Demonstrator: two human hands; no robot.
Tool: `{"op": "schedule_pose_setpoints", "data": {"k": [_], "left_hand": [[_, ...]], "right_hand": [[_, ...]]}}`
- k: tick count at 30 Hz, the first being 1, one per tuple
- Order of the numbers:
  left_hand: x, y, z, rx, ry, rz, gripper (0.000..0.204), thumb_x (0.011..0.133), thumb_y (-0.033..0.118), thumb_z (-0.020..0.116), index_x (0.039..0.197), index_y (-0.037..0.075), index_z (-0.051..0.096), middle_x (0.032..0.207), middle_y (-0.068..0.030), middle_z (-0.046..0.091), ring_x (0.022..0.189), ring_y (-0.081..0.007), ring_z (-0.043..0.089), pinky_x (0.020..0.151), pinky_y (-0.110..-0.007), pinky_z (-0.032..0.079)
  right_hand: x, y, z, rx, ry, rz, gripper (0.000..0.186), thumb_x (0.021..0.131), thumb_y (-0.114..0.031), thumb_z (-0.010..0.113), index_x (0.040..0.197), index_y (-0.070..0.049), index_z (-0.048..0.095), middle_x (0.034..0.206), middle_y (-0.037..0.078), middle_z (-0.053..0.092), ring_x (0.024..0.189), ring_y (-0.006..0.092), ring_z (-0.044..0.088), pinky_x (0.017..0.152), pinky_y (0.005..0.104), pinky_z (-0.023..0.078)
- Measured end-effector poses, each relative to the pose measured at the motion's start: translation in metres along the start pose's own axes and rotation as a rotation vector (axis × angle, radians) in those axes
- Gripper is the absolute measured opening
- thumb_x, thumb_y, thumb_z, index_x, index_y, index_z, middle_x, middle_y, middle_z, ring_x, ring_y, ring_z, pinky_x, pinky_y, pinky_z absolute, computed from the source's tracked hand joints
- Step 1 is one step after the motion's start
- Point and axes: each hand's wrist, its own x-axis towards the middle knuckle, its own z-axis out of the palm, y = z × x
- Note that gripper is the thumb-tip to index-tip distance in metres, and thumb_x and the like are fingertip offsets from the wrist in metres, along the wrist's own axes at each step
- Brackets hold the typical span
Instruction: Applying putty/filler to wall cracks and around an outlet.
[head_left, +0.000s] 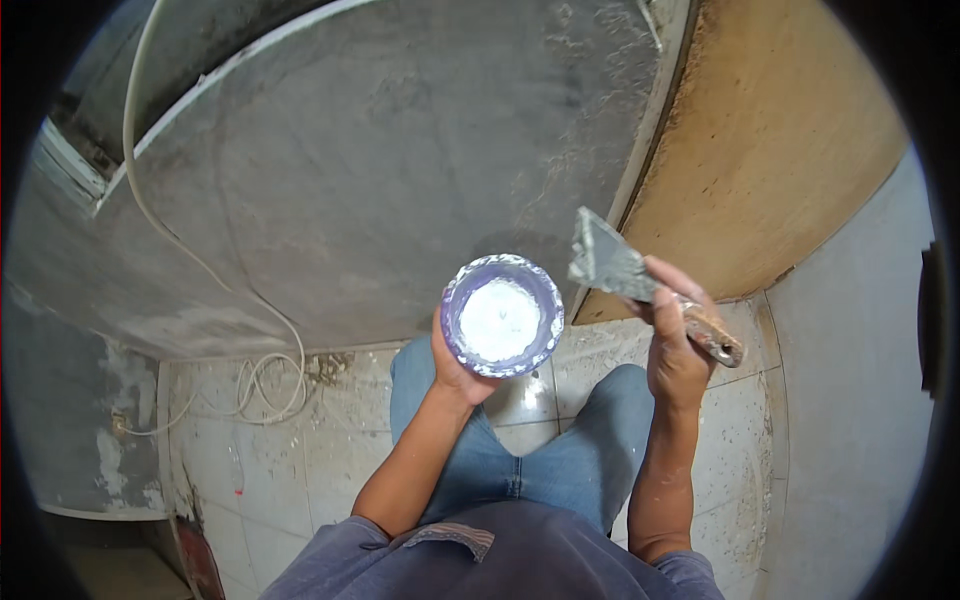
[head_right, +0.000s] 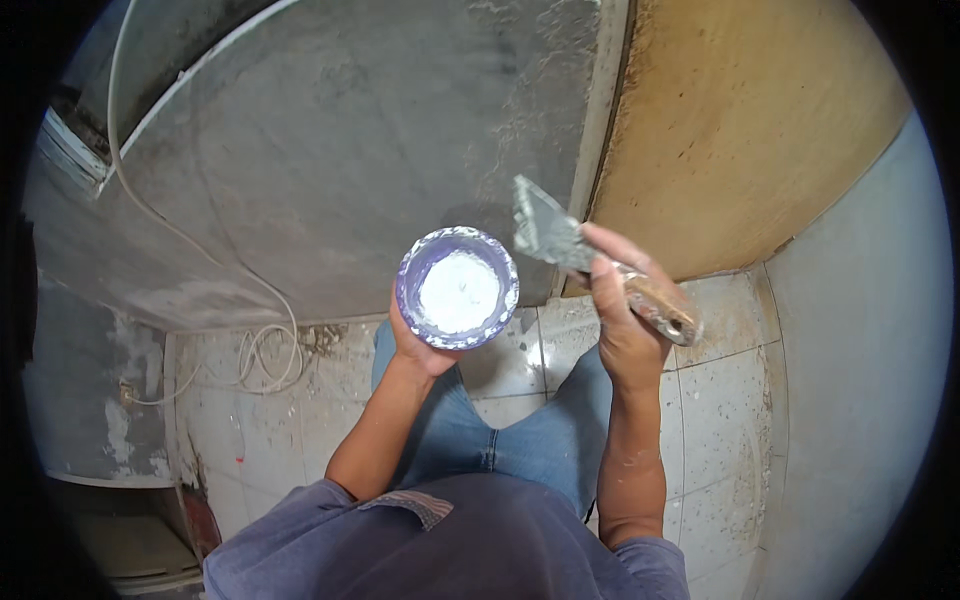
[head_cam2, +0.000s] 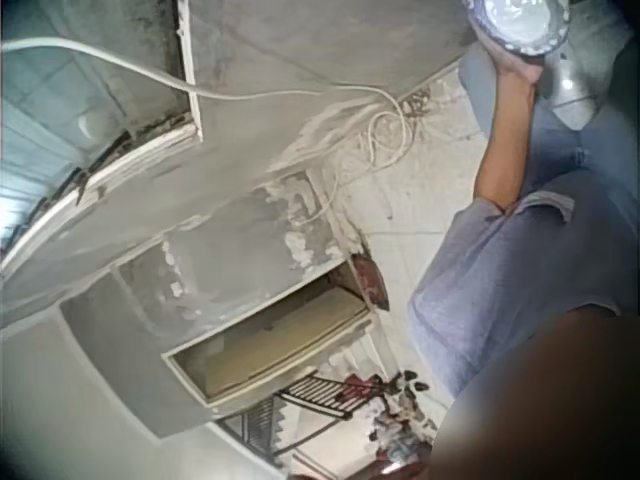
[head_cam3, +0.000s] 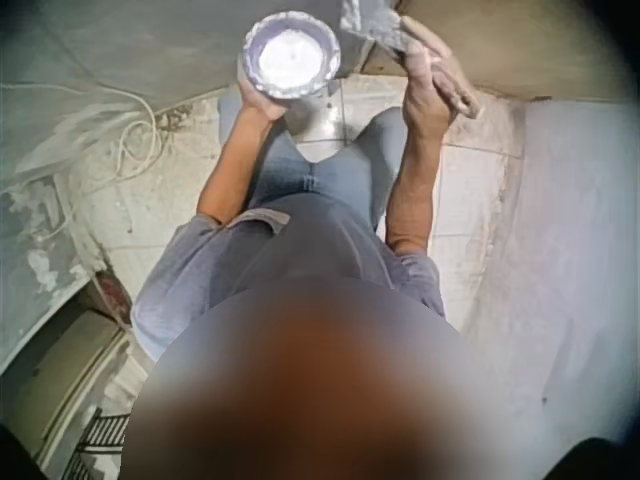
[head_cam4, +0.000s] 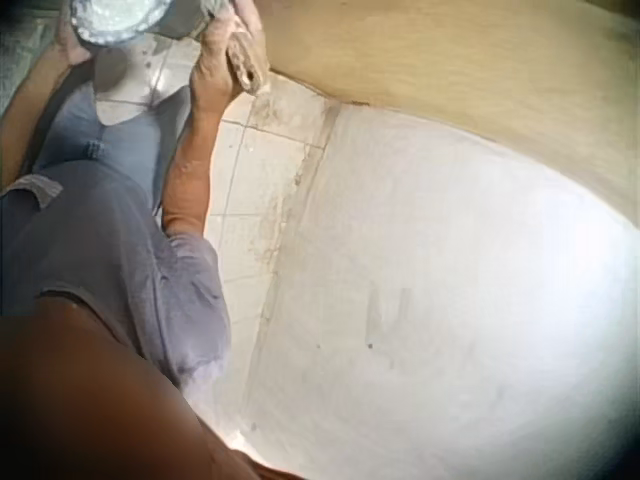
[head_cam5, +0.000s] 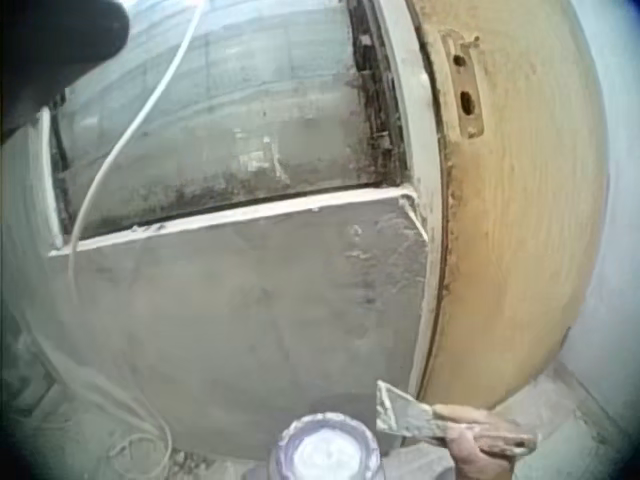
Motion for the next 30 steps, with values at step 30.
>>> {"op": "schedule_pose_setpoints", "data": {"k": [30], "left_hand": [[0.022, -0.024, -0.038, 0.265, 0.087, -0.05, 0.056, 0.094, 0.053, 0.041, 0.122, 0.007, 0.056, 0.114, -0.0084, 0.063, 0.104, -0.0196, 0.061, 0.093, -0.033, 0.047]], "right_hand": [[-0.038, 0.074, 0.017, -0.82, -0.58, -0.309, 0.027, 0.069, 0.0, 0.074, 0.094, -0.009, 0.07, 0.081, 0.007, 0.07, 0.063, 0.02, 0.061, 0.068, 0.031, 0.041]]}}
